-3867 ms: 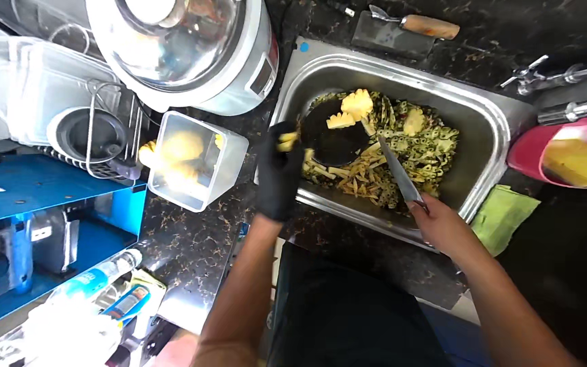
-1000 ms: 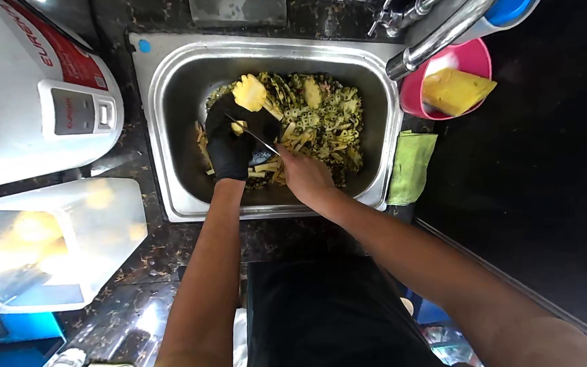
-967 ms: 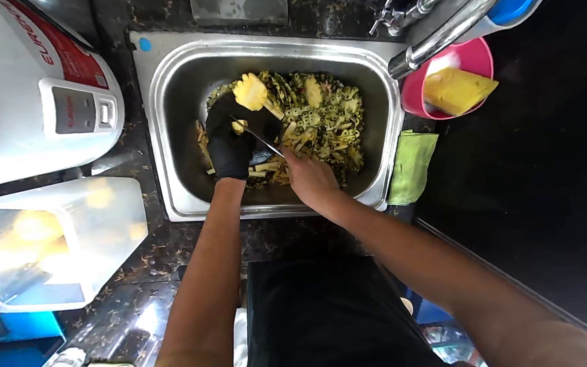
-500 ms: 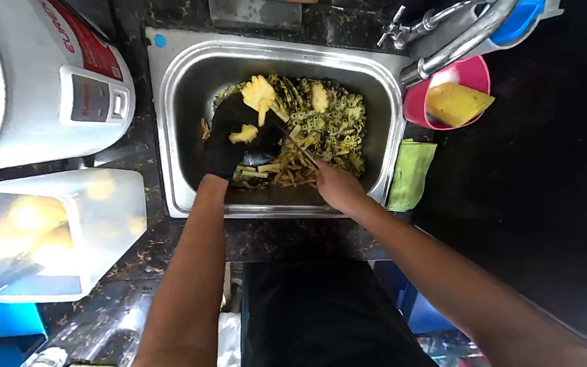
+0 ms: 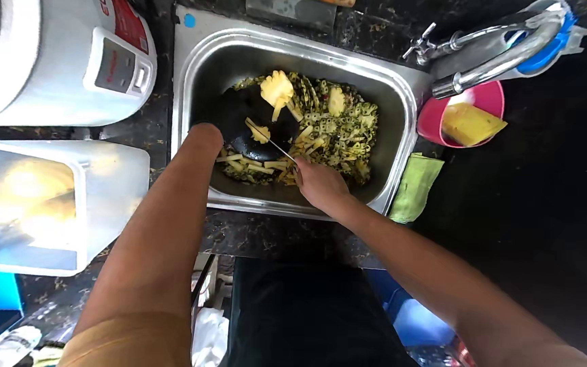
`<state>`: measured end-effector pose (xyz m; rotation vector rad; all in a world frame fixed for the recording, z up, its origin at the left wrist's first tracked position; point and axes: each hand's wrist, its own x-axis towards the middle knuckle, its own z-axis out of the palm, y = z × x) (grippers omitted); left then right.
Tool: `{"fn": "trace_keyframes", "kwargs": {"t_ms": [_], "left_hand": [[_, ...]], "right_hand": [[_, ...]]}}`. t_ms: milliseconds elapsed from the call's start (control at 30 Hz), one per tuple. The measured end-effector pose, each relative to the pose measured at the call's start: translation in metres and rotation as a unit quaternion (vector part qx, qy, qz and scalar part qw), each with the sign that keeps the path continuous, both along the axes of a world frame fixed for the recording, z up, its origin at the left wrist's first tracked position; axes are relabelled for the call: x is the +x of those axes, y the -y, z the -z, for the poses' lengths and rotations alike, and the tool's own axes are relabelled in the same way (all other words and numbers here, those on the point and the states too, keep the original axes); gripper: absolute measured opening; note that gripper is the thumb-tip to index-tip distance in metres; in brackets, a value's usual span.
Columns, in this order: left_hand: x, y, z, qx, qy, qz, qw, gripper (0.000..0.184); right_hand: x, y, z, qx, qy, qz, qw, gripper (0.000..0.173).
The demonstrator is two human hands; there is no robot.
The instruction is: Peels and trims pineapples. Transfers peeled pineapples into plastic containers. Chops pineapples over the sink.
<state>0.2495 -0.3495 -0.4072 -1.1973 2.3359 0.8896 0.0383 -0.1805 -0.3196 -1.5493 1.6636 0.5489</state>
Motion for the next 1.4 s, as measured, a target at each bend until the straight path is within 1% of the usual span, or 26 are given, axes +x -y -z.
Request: {"fn": "trace_keyframes", "kwargs": {"t_ms": [67,133,200,267,333,433,467,500,567,633,700,733,767,833,1000,1067,1133,1167,1200,1233,1267,1300,1333,1400], "left_hand": [[-0.001,0.001,0.002,-0.007,0.011,0.008,1.0,0.036],[-0.003,0.0,-0.005,-0.004,0.018,0.012,1.0,0.037],[-0.003,-0.001,-0.007,-0.012,0.015,0.009,1.0,0.037],[-0.003,-0.002,-0.004,-0.024,0.015,0.017,0.999,0.034],[-0.005,-0.002,-0.005,-0.031,0.032,0.016,0.999,0.034],[-0.004,-0.006,-0.004,-0.026,0.026,0.0,0.999,0.034],[-0.002,-0.01,-0.003,-0.012,0.007,-0.023,1.0,0.034],[0.0,-0.015,-0.001,0.005,-0.017,-0.055,0.998,0.035],[0.002,-0.031,-0.002,0.023,-0.05,-0.143,0.988,0.038],[-0.001,-0.053,-0.009,0.032,-0.053,-0.257,0.965,0.044],[-0.007,-0.072,-0.01,0.034,-0.042,-0.365,0.93,0.05],[-0.01,-0.08,-0.01,0.034,-0.042,-0.402,0.914,0.049],[-0.013,-0.085,-0.01,0.031,-0.045,-0.426,0.903,0.049],[-0.017,-0.089,-0.01,0.021,-0.042,-0.447,0.893,0.046],[-0.019,-0.09,-0.007,0.023,-0.021,-0.445,0.895,0.042],[-0.017,-0.09,-0.006,0.023,-0.024,-0.452,0.892,0.042],[-0.015,-0.089,-0.006,0.02,-0.028,-0.45,0.893,0.044],[-0.016,-0.09,-0.006,0.021,-0.031,-0.447,0.894,0.051],[-0.018,-0.091,-0.007,0.02,-0.033,-0.44,0.897,0.064],[-0.02,-0.09,-0.007,0.015,-0.027,-0.424,0.905,0.082],[-0.025,-0.089,-0.007,0.007,-0.021,-0.405,0.914,0.095],[-0.031,-0.088,-0.006,-0.004,-0.012,-0.386,0.922,0.097],[-0.038,-0.087,-0.005,-0.015,-0.003,-0.361,0.933,0.093],[-0.052,-0.083,0.0,-0.029,0.026,-0.307,0.951,0.079]], "right_hand": [[0.002,0.0,-0.001,-0.005,-0.009,-0.007,1.0,0.035],[0.006,0.001,-0.002,-0.003,-0.01,-0.008,1.0,0.037],[0.013,0.007,0.002,0.017,-0.009,0.001,1.0,0.036],[0.021,0.015,0.012,0.049,-0.002,0.018,0.999,0.041],[0.022,0.019,0.015,0.061,0.003,0.022,0.998,0.042],[0.001,0.005,-0.002,0.071,-0.009,0.013,0.997,0.045],[-0.009,-0.002,-0.013,0.087,-0.025,-0.001,0.996,0.042],[-0.017,-0.005,-0.024,0.108,-0.045,-0.013,0.993,0.044],[-0.028,-0.005,-0.046,0.137,-0.069,-0.022,0.988,0.044],[-0.026,-0.002,-0.056,0.112,-0.055,0.007,0.992,0.039],[-0.017,0.001,-0.05,0.075,-0.026,0.036,0.996,0.037],[-0.011,0.002,-0.043,0.067,-0.015,0.04,0.997,0.037],[-0.006,0.002,-0.037,0.062,-0.01,0.037,0.997,0.037],[0.003,0.005,-0.026,0.059,-0.007,0.031,0.998,0.037],[0.017,0.01,0.007,0.072,0.011,0.046,0.996,0.039],[0.013,0.004,0.009,0.071,0.013,0.043,0.996,0.04],[0.002,-0.002,-0.007,0.097,0.001,0.035,0.995,0.041],[-0.006,-0.007,-0.019,0.116,-0.008,0.034,0.993,0.042],[-0.014,-0.012,-0.031,0.129,-0.016,0.033,0.991,0.04],[-0.022,-0.017,-0.041,0.135,-0.014,0.044,0.99,0.04],[-0.029,-0.022,-0.049,0.134,-0.006,0.064,0.989,0.041],[-0.035,-0.027,-0.055,0.128,0.0,0.085,0.988,0.041],[-0.04,-0.032,-0.059,0.124,0.0,0.105,0.987,0.04],[-0.046,-0.041,-0.061,0.124,-0.001,0.133,0.983,0.042]]}}
